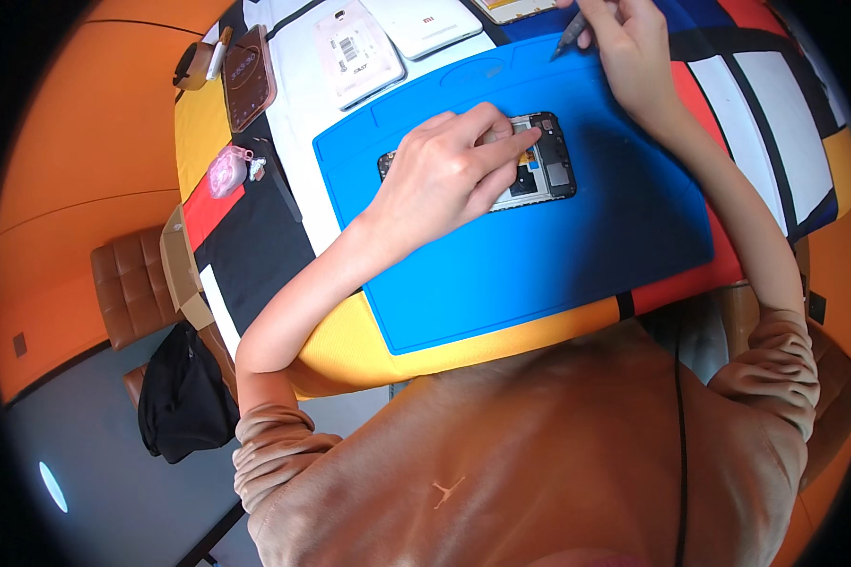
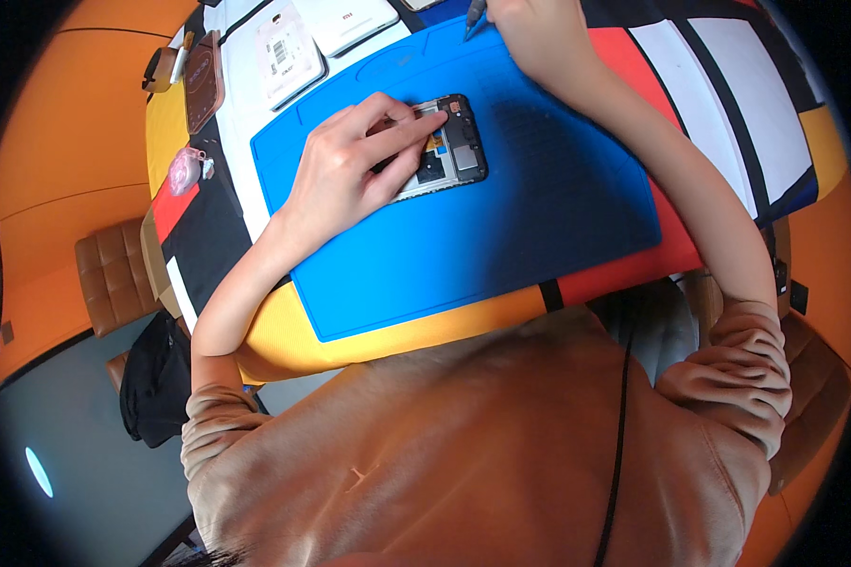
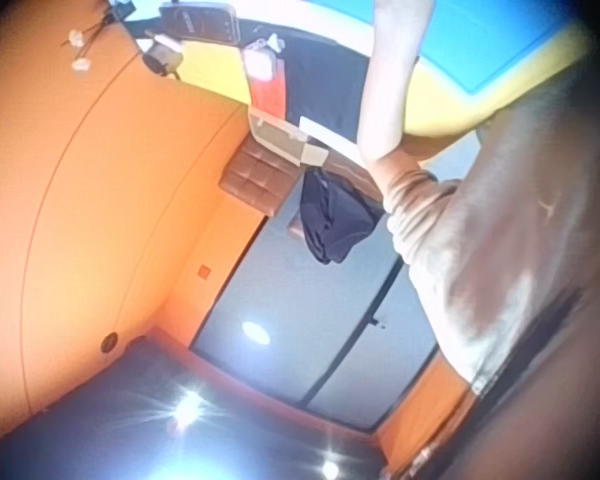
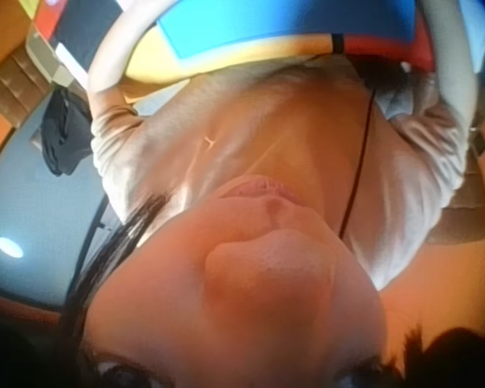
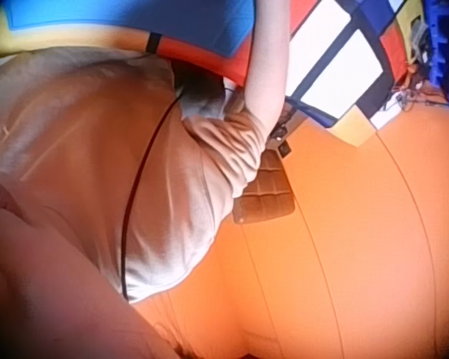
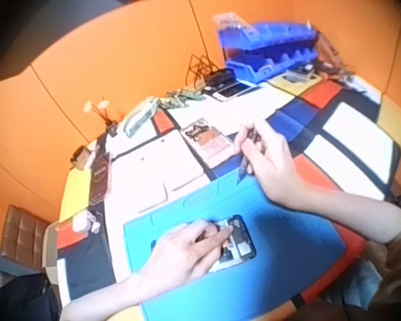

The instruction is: The person uses a screwdriver to remove screws from a disassembled smartphone placed on a blue mat. They then lift the motherboard out of the phone frame and set it aside on the table.

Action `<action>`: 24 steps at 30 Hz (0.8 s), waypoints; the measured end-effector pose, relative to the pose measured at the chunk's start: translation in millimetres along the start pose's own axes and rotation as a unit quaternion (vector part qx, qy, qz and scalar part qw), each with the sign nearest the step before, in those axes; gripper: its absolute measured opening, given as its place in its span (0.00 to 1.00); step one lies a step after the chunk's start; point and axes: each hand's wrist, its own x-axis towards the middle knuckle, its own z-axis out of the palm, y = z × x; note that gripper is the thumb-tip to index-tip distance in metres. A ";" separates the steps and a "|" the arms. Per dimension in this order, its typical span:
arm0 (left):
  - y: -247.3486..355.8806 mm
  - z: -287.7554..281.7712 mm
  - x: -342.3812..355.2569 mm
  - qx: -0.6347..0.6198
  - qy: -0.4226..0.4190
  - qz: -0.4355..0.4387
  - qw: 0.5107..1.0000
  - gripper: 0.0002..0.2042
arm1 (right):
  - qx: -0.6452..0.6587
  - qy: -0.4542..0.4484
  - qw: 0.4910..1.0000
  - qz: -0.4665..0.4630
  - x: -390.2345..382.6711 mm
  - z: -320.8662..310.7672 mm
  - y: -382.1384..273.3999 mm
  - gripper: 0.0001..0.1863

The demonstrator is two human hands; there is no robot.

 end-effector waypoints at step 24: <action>-10.9 -6.5 6.4 -0.219 -0.007 -0.208 0.953 0.06 | 0.211 -0.032 0.971 0.105 -30.0 20.2 -29.0 0.01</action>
